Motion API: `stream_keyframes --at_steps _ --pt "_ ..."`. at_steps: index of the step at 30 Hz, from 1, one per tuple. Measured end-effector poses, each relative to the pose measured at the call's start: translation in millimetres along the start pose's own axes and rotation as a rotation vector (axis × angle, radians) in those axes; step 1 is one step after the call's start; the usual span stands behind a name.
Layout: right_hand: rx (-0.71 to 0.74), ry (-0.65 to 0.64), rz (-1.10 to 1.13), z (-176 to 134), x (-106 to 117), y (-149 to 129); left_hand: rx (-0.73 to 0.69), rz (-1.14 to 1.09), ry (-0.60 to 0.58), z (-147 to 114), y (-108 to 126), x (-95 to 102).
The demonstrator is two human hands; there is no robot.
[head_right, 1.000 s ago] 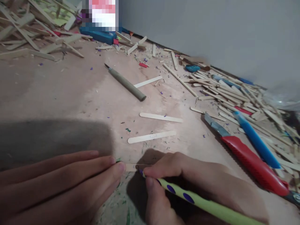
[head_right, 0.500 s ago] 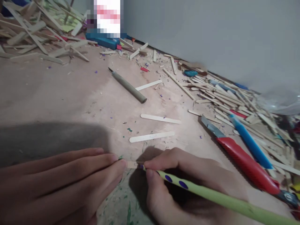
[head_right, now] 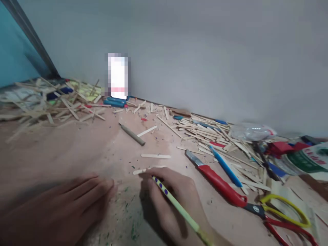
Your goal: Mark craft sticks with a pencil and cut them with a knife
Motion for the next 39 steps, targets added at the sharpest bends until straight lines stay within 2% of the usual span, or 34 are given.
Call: stream_keyframes --at_steps 2,3,5,7,9,11,14,16,19,22,25,28,32,34,36,39 --pt "0.036 0.056 -0.11 7.6 5.8 5.4 0.021 0.077 0.043 6.1 -5.1 15.4" --pt "0.04 0.064 -0.137 13.5 9.4 8.3 0.069 0.119 0.008 6.8 -10.4 20.5" --pt "0.027 0.108 -0.226 28.8 18.9 12.7 0.135 0.177 -0.217 4.5 -24.6 25.3" --pt "-0.009 0.148 -0.352 46.0 29.9 13.8 0.173 0.218 -0.337 1.7 -39.8 30.7" --pt "-0.055 0.139 -0.47 62.4 40.3 11.5 0.152 0.216 -0.346 3.9 -48.3 37.1" --pt "-0.095 0.09 -0.564 76.0 48.3 6.2 0.124 0.19 -0.315 13.2 -47.5 42.1" --pt "-0.129 0.033 -0.661 91.7 50.5 -6.5 0.03 0.112 -0.264 39.0 -32.6 43.5" --pt "-0.096 -0.022 -0.682 101.3 41.1 -18.5 -0.058 0.065 -0.24 59.5 -22.1 40.0" --pt "-0.011 -0.17 -0.666 116.7 12.6 -39.6 -0.08 0.04 -0.18 86.1 -17.5 30.1" --pt "0.037 -0.315 -0.643 131.7 -19.7 -58.7 -0.104 0.033 -0.135 100.5 -21.2 19.0" --pt "0.037 -0.398 -0.639 141.8 -42.7 -69.3 -0.107 0.047 -0.129 100.4 -24.9 13.6" --pt "0.014 -0.411 -0.623 144.9 -53.0 -70.1 -0.095 0.06 -0.134 87.6 -27.6 17.2" --pt "-0.008 -0.374 -0.515 144.6 -51.5 -65.4 -0.058 0.093 -0.171 66.4 -42.5 27.7" --pt "-0.023 -0.344 -0.419 145.4 -44.6 -64.9 -0.017 0.127 -0.2 64.3 -54.9 30.5" --pt "-0.048 -0.309 -0.303 145.8 -33.3 -65.9 0.014 0.161 -0.209 72.8 -64.6 30.2" --pt "-0.097 -0.25 -0.115 139.9 -8.4 -66.6 0.002 0.184 -0.197 102.8 -65.1 22.8"
Point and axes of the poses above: each hand's wrist, its own z-axis towards the middle knuckle, its own x-axis out of the back of the hand, y = z × x, the point moved 2 cm from there along z, towards the middle knuckle, and after that the axes turned 13 degrees about z, right-handed, at the moved point
